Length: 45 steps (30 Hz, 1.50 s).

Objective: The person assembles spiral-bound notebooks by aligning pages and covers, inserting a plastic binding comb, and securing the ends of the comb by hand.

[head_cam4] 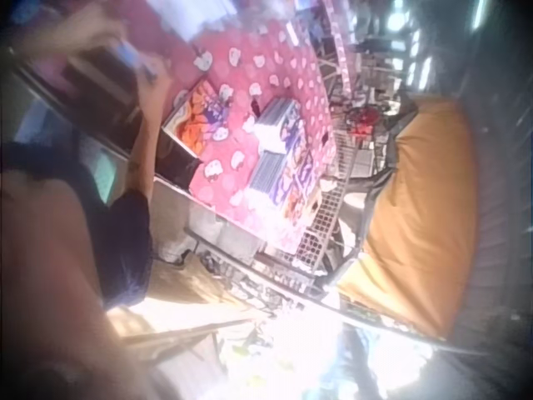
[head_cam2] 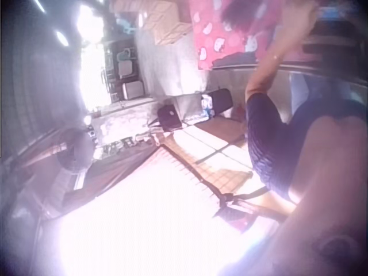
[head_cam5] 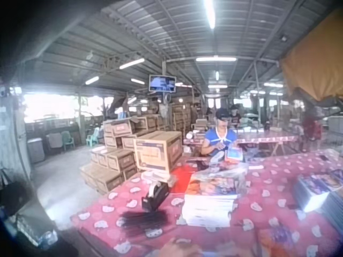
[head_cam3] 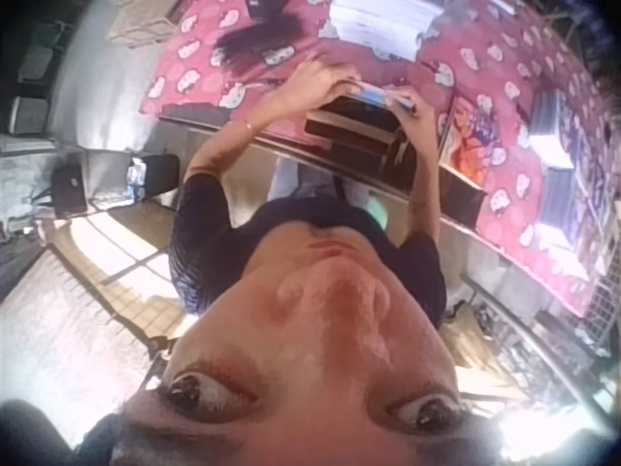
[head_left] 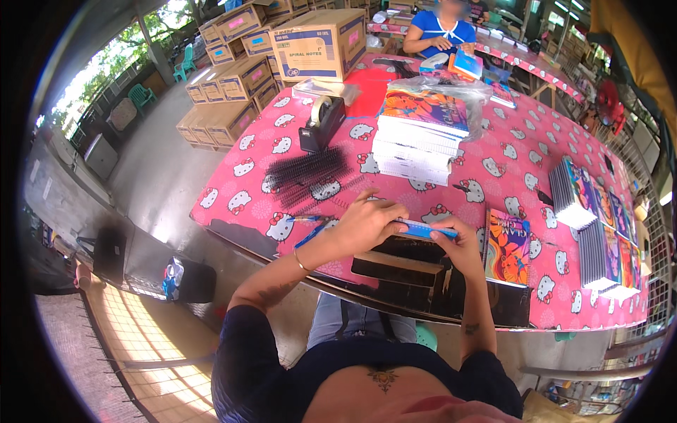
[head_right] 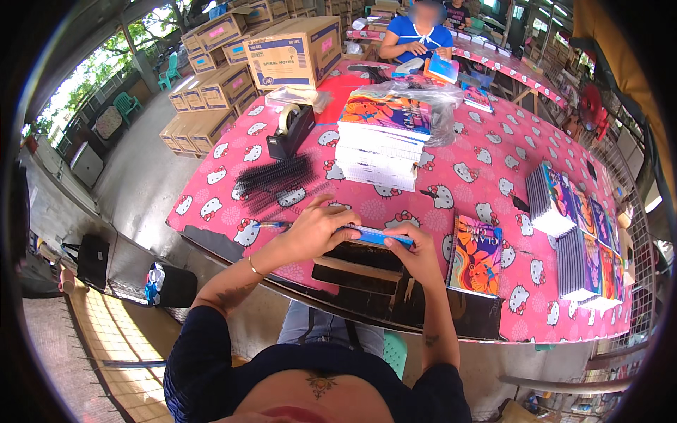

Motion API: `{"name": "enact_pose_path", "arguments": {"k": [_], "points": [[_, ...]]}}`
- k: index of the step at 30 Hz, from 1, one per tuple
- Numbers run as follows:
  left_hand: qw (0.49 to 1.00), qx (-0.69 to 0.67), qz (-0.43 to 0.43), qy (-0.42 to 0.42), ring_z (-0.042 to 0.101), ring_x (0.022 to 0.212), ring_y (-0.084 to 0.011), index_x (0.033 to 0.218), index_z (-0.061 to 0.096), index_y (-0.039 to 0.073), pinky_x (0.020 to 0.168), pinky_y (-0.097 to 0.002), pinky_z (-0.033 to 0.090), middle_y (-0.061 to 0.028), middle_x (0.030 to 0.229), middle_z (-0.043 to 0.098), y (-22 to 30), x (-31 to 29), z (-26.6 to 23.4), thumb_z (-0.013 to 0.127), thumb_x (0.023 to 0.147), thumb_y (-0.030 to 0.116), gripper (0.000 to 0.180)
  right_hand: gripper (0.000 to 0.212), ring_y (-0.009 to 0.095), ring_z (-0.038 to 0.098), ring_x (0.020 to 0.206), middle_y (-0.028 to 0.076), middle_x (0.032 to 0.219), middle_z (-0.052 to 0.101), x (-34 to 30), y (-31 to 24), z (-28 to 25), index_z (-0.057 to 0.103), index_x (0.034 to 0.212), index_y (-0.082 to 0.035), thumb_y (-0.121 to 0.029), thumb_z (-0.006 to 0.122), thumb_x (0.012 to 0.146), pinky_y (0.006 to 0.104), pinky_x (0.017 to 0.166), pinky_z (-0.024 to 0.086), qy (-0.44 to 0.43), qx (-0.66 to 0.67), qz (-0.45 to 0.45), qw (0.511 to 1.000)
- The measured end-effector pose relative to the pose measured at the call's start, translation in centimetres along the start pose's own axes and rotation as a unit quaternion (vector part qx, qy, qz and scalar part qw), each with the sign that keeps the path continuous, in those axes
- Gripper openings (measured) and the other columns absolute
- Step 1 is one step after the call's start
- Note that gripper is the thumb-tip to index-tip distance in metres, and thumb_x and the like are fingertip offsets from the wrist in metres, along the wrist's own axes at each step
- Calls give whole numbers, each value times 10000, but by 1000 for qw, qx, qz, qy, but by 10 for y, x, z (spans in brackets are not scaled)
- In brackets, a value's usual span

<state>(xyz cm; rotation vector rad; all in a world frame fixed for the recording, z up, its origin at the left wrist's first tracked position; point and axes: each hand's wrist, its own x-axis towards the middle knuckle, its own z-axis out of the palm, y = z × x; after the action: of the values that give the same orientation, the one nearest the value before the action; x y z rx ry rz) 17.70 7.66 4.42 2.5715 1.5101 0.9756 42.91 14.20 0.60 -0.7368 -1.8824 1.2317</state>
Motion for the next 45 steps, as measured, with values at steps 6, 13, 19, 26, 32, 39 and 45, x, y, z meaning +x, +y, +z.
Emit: {"name": "enact_pose_path", "arguments": {"k": [6,13,19,26,32,39,45], "points": [[998,-11,21,-65,684,832,-264,955,650,150,1053,-526,405,-16,835,677,-2,14,-15,726,881,358,234,156,112,646,927,64,1010,713,-2,14,9,659,1101,-19,-37,682,948,269,842,502,20,55,-65,996],[999,15,39,-34,679,818,-249,931,653,133,1088,-521,382,-7,834,674,-6,12,-10,746,857,358,255,134,99,626,919,62,1022,695,-2,16,10,665,1074,-23,-53,694,947,258,827,493,15,51,-54,997],[965,262,-18,19,483,1349,-396,1342,555,19,1134,-664,246,-201,1432,526,27,-16,30,654,879,513,685,175,113,670,901,91,999,732,-5,22,22,676,1047,-20,-55,757,896,272,789,530,94,15,-96,991],[963,265,-48,20,286,1485,-438,1457,401,-84,1172,-676,118,-294,1545,376,16,-19,38,548,942,536,819,147,108,689,780,75,868,735,-3,17,39,712,969,-29,-54,793,848,274,716,544,149,-19,-112,982],[962,274,-8,21,290,1500,-373,1487,402,-33,1173,-654,143,-224,1572,382,20,-18,43,560,914,584,857,342,122,661,894,86,990,685,-9,27,37,572,1188,-31,-36,748,894,274,784,533,147,28,-107,983],[965,257,43,-26,294,1499,-369,1497,395,-16,1172,-662,130,-228,1579,367,32,-48,69,544,909,601,865,263,72,595,968,40,1031,670,-21,22,13,609,1216,-2,-64,667,967,244,813,486,12,70,-25,997],[965,228,122,-34,326,1476,-380,1494,386,-30,1157,-667,165,-241,1559,384,52,-42,63,544,908,606,879,231,59,603,844,29,918,713,-20,20,14,689,1154,19,-101,684,956,253,733,484,16,44,-18,999]]}}
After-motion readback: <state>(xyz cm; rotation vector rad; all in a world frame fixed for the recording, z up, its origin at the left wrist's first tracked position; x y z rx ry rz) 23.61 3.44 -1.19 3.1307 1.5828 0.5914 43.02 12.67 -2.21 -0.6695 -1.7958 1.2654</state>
